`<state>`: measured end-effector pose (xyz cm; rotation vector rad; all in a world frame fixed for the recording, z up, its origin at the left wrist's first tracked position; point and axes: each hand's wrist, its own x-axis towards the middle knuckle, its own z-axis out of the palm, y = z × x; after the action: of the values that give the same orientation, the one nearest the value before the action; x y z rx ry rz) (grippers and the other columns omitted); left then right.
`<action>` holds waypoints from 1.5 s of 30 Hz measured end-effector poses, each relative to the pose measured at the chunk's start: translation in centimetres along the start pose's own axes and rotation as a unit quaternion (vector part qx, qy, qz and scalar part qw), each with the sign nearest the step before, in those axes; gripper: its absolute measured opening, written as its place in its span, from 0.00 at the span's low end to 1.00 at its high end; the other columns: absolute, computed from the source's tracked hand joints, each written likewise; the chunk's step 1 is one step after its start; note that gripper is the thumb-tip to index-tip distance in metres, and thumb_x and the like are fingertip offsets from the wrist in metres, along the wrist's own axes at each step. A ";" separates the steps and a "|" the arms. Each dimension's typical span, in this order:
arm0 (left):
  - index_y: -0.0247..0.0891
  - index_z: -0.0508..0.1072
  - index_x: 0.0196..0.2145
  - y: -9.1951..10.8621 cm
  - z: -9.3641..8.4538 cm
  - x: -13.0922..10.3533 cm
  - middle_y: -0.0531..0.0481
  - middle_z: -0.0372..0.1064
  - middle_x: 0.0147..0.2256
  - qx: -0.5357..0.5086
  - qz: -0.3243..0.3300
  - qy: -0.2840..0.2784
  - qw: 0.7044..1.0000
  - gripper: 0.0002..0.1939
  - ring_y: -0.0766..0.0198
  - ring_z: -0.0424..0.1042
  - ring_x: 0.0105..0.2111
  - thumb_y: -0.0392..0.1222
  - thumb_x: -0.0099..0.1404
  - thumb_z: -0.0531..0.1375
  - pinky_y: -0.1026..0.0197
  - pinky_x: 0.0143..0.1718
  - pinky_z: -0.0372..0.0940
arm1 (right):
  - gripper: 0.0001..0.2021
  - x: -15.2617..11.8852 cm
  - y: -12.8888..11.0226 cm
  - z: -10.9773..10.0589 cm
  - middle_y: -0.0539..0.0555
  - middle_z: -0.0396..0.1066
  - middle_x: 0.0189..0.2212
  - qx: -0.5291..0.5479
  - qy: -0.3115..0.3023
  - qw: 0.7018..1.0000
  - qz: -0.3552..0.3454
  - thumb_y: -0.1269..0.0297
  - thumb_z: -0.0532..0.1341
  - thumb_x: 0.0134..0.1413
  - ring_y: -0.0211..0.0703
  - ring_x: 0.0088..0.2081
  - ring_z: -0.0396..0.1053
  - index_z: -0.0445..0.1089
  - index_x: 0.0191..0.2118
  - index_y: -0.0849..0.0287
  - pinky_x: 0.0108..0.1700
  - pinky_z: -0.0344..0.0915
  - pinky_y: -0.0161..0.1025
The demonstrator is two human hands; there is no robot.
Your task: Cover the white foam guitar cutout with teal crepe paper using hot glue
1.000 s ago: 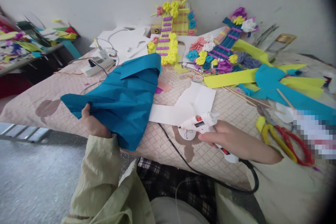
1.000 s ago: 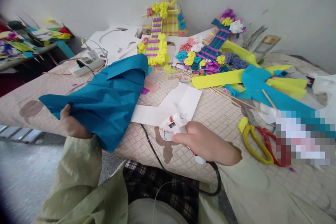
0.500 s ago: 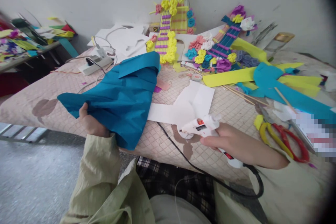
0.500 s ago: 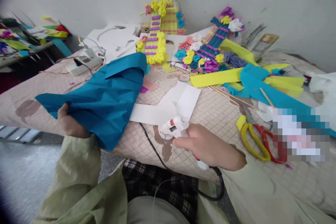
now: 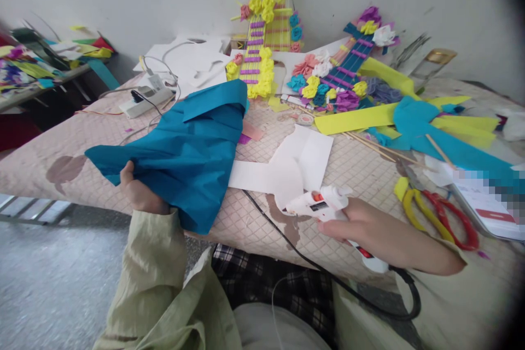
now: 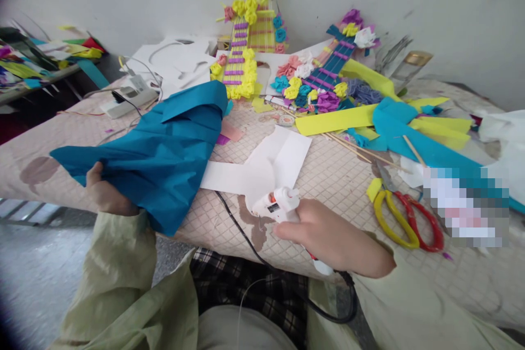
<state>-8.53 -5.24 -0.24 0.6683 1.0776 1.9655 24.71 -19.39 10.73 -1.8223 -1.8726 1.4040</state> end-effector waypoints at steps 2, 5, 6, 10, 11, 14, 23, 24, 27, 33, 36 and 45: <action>0.35 0.63 0.44 0.1 0.2 -0.2 0.48 0.63 0.51 -0.031 -0.006 0.006 0.999 0.18 0.61 0.62 0.52 0.44 0.56 0.52 0.61 0.55 0.57 | 0.07 -0.2 0.1 0.0 0.45 0.63 0.20 -0.005 0.008 1.000 0.004 0.64 0.55 0.49 0.37 0.24 0.58 0.61 0.23 0.58 0.28 0.53 0.33; 0.34 0.65 0.43 0.3 0.7 -0.6 0.47 0.67 0.47 -0.079 -0.011 0.015 0.997 0.17 0.61 0.65 0.49 0.41 0.56 0.53 0.59 0.53 0.59 | 0.07 -0.4 0.7 0.2 0.46 0.65 0.22 -0.014 0.012 1.000 -0.005 0.62 0.54 0.50 0.37 0.27 0.59 0.64 0.26 0.58 0.30 0.54 0.33; 0.33 0.65 0.42 0.3 0.8 -0.6 0.47 0.69 0.45 -0.088 -0.007 0.021 0.996 0.16 0.61 0.66 0.47 0.41 0.56 0.53 0.59 0.53 0.59 | 0.07 -0.5 0.8 0.2 0.46 0.64 0.23 -0.018 0.013 1.000 -0.006 0.61 0.54 0.51 0.38 0.27 0.59 0.64 0.27 0.58 0.30 0.54 0.34; 0.33 0.67 0.39 0.6 1.3 -0.9 0.49 0.71 0.40 -0.096 -0.004 0.052 0.994 0.12 0.64 0.69 0.43 0.39 0.57 0.52 0.62 0.51 0.61 | 0.08 -0.8 0.7 0.1 0.46 0.63 0.22 -0.029 0.019 0.999 0.011 0.60 0.54 0.51 0.38 0.27 0.60 0.64 0.27 0.58 0.31 0.55 0.34; 0.33 0.67 0.39 0.7 1.4 -0.9 0.50 0.72 0.39 -0.096 -0.006 0.057 0.994 0.12 0.64 0.69 0.42 0.39 0.57 0.52 0.62 0.51 0.61 | 0.07 -1.0 0.6 0.0 0.46 0.64 0.22 -0.028 0.018 0.999 0.015 0.61 0.54 0.51 0.38 0.27 0.60 0.64 0.28 0.58 0.31 0.55 0.34; 0.35 0.67 0.36 0.8 1.5 -1.0 0.51 0.73 0.35 -0.097 -0.004 0.066 0.993 0.09 0.65 0.70 0.40 0.38 0.57 0.52 0.63 0.50 0.61 | 0.06 -1.2 0.2 -0.2 0.46 0.65 0.23 -0.023 0.015 0.999 0.016 0.63 0.54 0.51 0.37 0.27 0.60 0.65 0.29 0.57 0.30 0.56 0.33; 0.37 0.66 0.33 0.8 1.5 -1.0 0.54 0.72 0.31 -0.109 -0.002 0.045 0.993 0.06 0.67 0.70 0.39 0.38 0.58 0.51 0.64 0.51 0.60 | 0.09 -1.6 1.4 0.1 0.47 0.64 0.20 -0.004 0.055 0.998 0.028 0.60 0.54 0.49 0.39 0.24 0.60 0.68 0.34 0.57 0.29 0.56 0.35; 0.37 0.66 0.33 0.9 1.5 -1.0 0.54 0.72 0.31 -0.106 -0.003 0.048 0.993 0.06 0.67 0.70 0.39 0.38 0.58 0.51 0.63 0.51 0.60 | 0.09 -1.6 1.6 0.1 0.47 0.63 0.19 -0.002 0.064 0.998 0.030 0.60 0.54 0.49 0.40 0.23 0.60 0.68 0.33 0.57 0.28 0.56 0.35; 0.37 0.66 0.32 1.0 1.6 -1.0 0.54 0.72 0.30 -0.098 0.005 0.074 0.992 0.05 0.67 0.69 0.40 0.37 0.58 0.52 0.64 0.51 0.60 | 0.07 -1.6 1.9 0.1 0.47 0.62 0.17 0.002 0.085 0.996 0.039 0.61 0.55 0.47 0.39 0.23 0.59 0.66 0.26 0.57 0.27 0.55 0.35; 0.39 0.65 0.31 0.8 1.7 -1.0 0.55 0.71 0.31 -0.105 0.014 0.067 0.992 0.04 0.69 0.68 0.43 0.36 0.58 0.51 0.65 0.50 0.61 | 0.12 -1.6 2.4 -0.2 0.47 0.61 0.18 -0.016 0.102 0.992 0.065 0.61 0.55 0.48 0.38 0.24 0.59 0.59 0.18 0.57 0.27 0.55 0.35; 0.37 0.66 0.34 0.7 1.6 -0.9 0.53 0.72 0.33 -0.112 0.018 0.050 0.992 0.07 0.67 0.69 0.43 0.37 0.58 0.51 0.64 0.50 0.61 | 0.13 -1.3 2.9 -0.3 0.47 0.60 0.18 -0.020 0.102 0.992 0.077 0.58 0.55 0.49 0.38 0.23 0.59 0.59 0.18 0.57 0.26 0.54 0.35; 0.33 0.66 0.42 0.9 1.5 -1.1 0.50 0.72 0.38 -0.097 -0.002 0.025 0.995 0.14 0.64 0.69 0.43 0.38 0.59 0.50 0.62 0.51 0.61 | 0.17 -0.2 4.0 -0.9 0.47 0.58 0.16 -0.013 0.102 0.992 0.078 0.54 0.53 0.49 0.37 0.23 0.57 0.57 0.17 0.58 0.27 0.51 0.36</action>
<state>-7.15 -5.78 1.19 0.5129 0.9023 2.0603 28.10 -19.92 8.54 -2.0758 -1.6878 1.1884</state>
